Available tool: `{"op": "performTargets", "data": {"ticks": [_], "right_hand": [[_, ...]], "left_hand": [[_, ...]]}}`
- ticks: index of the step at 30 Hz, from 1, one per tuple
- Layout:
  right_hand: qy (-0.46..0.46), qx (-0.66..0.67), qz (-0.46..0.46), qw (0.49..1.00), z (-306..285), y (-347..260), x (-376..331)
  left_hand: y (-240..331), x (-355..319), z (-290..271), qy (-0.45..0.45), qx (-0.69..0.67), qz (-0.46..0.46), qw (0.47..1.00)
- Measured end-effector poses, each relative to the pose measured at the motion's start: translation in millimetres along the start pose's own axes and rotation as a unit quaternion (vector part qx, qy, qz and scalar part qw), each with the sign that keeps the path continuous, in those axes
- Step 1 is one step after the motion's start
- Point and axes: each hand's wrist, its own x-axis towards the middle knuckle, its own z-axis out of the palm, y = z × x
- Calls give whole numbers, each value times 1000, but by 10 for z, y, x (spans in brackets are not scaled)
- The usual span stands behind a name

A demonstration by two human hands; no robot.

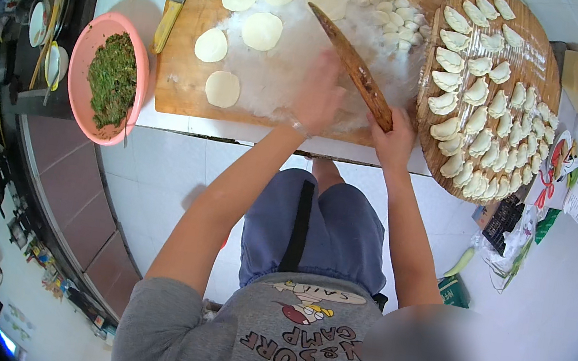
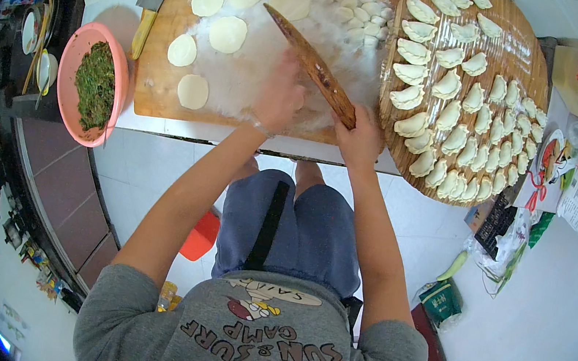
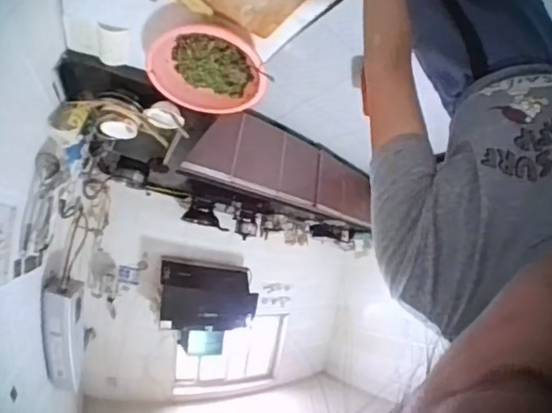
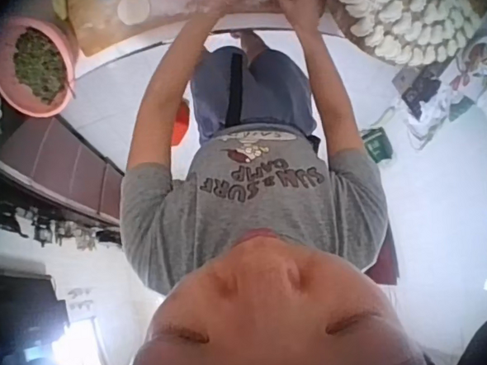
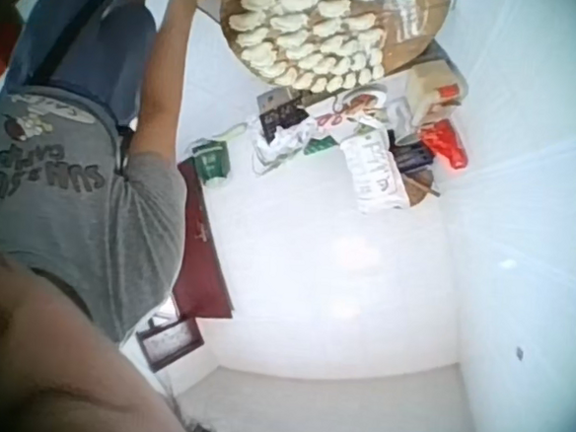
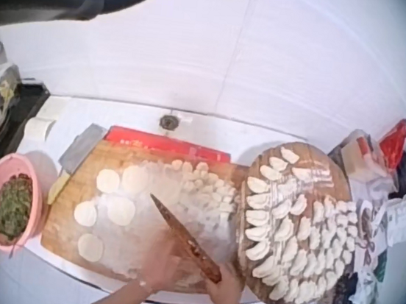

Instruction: The person uses a wooden rolling pin to flatten small balls of dough into circular wrappers on a floured wooden board. They repeatedly roll, rotate, and adjust the dough pieces to achieve a uniform shape, placing the finished wrappers aside on the board.

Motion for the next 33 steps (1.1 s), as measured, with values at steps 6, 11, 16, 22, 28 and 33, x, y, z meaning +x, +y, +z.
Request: {"op": "performTargets", "data": {"ticks": [6,11,16,22,28,33], "right_hand": [[-142,-116,-63,981,-35,-4,64],[-54,-195,-197,959,149,-146,326],[-74,-207,-199,955,137,-40,251],[-51,-225,-189,955,201,-101,366],[-86,-230,-206,947,183,-20,189],[-125,-198,-249,940,28,-13,-41]], "left_hand": [[-180,-426,-557,196,141,-11,970],[-307,-391,-589,32,236,-51,970],[-256,-619,-546,14,244,-54,968],[-251,-426,-582,15,248,-67,966],[-332,-602,-638,3,271,0,963],[-222,-886,-637,-16,242,-1,970]]}}
